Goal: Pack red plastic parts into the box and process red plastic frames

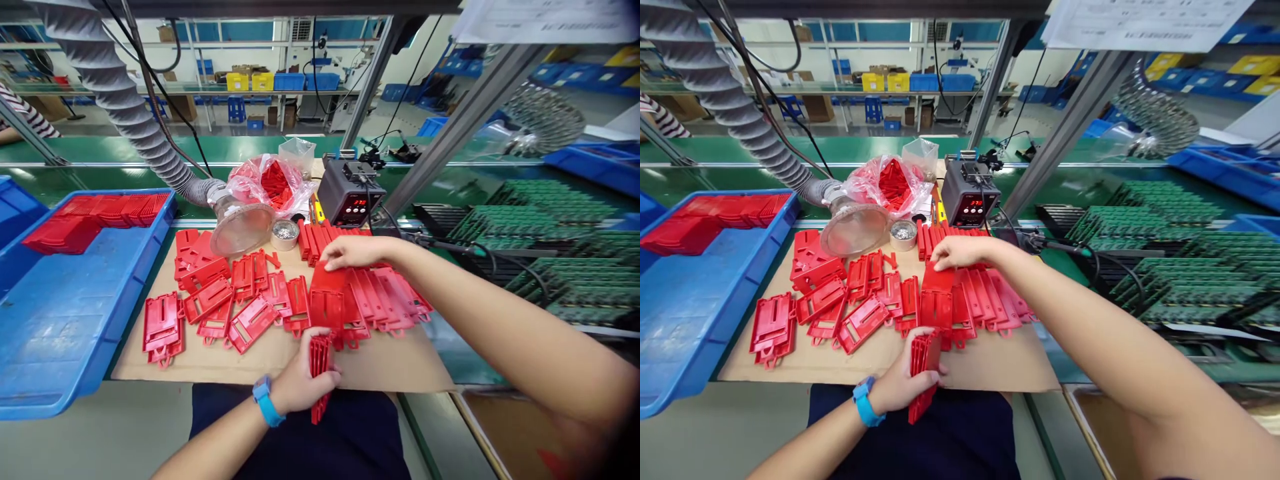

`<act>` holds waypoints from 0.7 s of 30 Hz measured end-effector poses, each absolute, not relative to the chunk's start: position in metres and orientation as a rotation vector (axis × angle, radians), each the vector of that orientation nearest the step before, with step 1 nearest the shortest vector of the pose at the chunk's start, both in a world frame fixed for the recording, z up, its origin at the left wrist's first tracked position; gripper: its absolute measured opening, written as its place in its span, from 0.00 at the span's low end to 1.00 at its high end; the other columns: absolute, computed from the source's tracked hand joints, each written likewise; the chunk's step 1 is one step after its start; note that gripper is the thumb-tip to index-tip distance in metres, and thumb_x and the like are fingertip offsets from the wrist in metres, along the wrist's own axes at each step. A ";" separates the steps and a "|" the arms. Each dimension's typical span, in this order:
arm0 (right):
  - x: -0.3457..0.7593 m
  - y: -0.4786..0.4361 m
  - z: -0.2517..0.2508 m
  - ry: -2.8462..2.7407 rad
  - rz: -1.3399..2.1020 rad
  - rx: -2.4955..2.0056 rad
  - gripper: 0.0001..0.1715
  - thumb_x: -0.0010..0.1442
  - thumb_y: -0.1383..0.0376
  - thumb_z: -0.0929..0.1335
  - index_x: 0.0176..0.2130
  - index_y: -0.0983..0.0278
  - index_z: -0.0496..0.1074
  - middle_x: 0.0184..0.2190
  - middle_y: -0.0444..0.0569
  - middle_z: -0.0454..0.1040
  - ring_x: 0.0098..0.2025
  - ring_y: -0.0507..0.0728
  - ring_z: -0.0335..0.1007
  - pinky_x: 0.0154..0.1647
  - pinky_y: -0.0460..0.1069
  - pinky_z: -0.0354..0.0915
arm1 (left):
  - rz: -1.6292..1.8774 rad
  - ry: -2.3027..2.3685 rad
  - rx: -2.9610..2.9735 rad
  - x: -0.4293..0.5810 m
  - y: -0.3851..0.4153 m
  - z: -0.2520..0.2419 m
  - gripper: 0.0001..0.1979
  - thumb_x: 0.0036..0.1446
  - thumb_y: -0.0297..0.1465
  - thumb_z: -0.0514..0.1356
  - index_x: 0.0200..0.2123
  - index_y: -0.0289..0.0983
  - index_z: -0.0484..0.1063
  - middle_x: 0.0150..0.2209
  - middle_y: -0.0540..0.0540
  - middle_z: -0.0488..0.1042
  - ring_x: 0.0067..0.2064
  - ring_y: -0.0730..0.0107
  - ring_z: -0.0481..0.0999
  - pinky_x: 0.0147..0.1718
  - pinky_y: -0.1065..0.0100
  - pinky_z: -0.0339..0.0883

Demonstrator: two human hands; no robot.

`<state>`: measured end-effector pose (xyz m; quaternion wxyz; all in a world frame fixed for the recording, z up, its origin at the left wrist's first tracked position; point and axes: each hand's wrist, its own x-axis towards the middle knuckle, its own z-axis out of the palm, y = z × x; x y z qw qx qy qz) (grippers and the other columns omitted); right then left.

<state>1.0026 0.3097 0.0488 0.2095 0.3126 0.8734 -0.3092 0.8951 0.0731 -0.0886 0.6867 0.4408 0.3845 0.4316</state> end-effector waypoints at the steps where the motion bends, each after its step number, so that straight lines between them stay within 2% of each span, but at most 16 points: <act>1: 1.010 0.306 0.061 2.529 -0.769 0.960 0.21 0.56 0.58 0.62 0.42 0.70 0.71 0.41 0.55 0.74 0.42 0.61 0.68 0.44 0.54 0.61 | 0.981 0.854 0.959 0.894 0.072 -0.087 0.31 0.50 0.29 0.60 0.55 0.39 0.47 0.36 0.46 0.70 0.35 0.68 0.74 0.39 0.60 0.65; 3: 1.028 0.290 0.084 2.801 -0.506 1.194 0.21 0.58 0.61 0.59 0.44 0.69 0.71 0.44 0.57 0.72 0.45 0.63 0.66 0.48 0.58 0.59 | 1.022 0.810 0.856 0.892 0.070 -0.082 0.36 0.50 0.31 0.62 0.57 0.40 0.45 0.36 0.46 0.71 0.35 0.67 0.74 0.40 0.59 0.65; 5: 1.045 0.264 0.100 3.040 -0.348 1.378 0.21 0.60 0.60 0.58 0.47 0.65 0.71 0.45 0.53 0.72 0.46 0.63 0.66 0.48 0.58 0.59 | 1.044 0.728 0.652 0.889 0.067 -0.075 0.37 0.49 0.34 0.63 0.58 0.39 0.47 0.35 0.45 0.73 0.35 0.65 0.75 0.39 0.60 0.66; 6: 1.050 0.248 0.103 3.081 -0.465 1.372 0.20 0.60 0.59 0.59 0.47 0.61 0.71 0.44 0.50 0.73 0.45 0.61 0.68 0.47 0.57 0.61 | 1.033 0.677 0.531 0.888 0.067 -0.071 0.35 0.48 0.36 0.63 0.57 0.38 0.50 0.35 0.45 0.74 0.35 0.64 0.76 0.37 0.60 0.66; 8: 1.054 0.218 0.096 3.001 -0.911 1.190 0.18 0.58 0.57 0.62 0.46 0.58 0.72 0.41 0.46 0.74 0.41 0.58 0.70 0.42 0.53 0.65 | 1.008 0.594 0.314 0.886 0.068 -0.064 0.32 0.46 0.38 0.63 0.53 0.35 0.58 0.36 0.42 0.75 0.35 0.61 0.77 0.37 0.60 0.67; 10: 1.048 0.194 0.074 2.828 -1.300 0.974 0.16 0.59 0.58 0.63 0.44 0.59 0.72 0.39 0.46 0.75 0.39 0.56 0.70 0.40 0.50 0.66 | 1.001 0.552 0.183 0.885 0.070 -0.059 0.28 0.44 0.39 0.64 0.47 0.32 0.65 0.39 0.40 0.75 0.40 0.58 0.76 0.42 0.60 0.66; 12: 1.039 0.179 0.046 2.795 -1.483 0.925 0.13 0.59 0.61 0.63 0.42 0.61 0.72 0.36 0.47 0.74 0.39 0.54 0.70 0.40 0.49 0.65 | 0.988 0.521 0.140 0.885 0.073 -0.059 0.28 0.44 0.43 0.65 0.45 0.31 0.67 0.41 0.39 0.75 0.46 0.55 0.73 0.47 0.59 0.63; 15: 1.027 0.165 0.009 2.965 -1.506 1.045 0.11 0.60 0.64 0.62 0.39 0.62 0.72 0.35 0.49 0.70 0.39 0.54 0.67 0.42 0.50 0.64 | 0.955 0.428 0.166 0.889 0.074 -0.062 0.33 0.45 0.50 0.61 0.49 0.35 0.64 0.45 0.39 0.73 0.52 0.50 0.68 0.47 0.52 0.63; 17: 1.023 0.158 -0.008 3.069 -1.480 1.136 0.10 0.61 0.65 0.62 0.39 0.62 0.72 0.34 0.49 0.68 0.39 0.54 0.66 0.42 0.50 0.64 | 0.990 0.418 0.215 0.891 0.072 -0.063 0.34 0.46 0.51 0.60 0.51 0.37 0.61 0.46 0.39 0.72 0.52 0.49 0.68 0.44 0.49 0.65; 21: 1.034 0.163 -0.018 3.285 -1.238 1.227 0.11 0.61 0.64 0.63 0.42 0.61 0.71 0.37 0.51 0.67 0.42 0.56 0.66 0.42 0.51 0.65 | 1.068 0.609 0.382 0.884 0.067 -0.063 0.33 0.45 0.43 0.65 0.51 0.37 0.57 0.38 0.42 0.72 0.41 0.57 0.75 0.39 0.55 0.68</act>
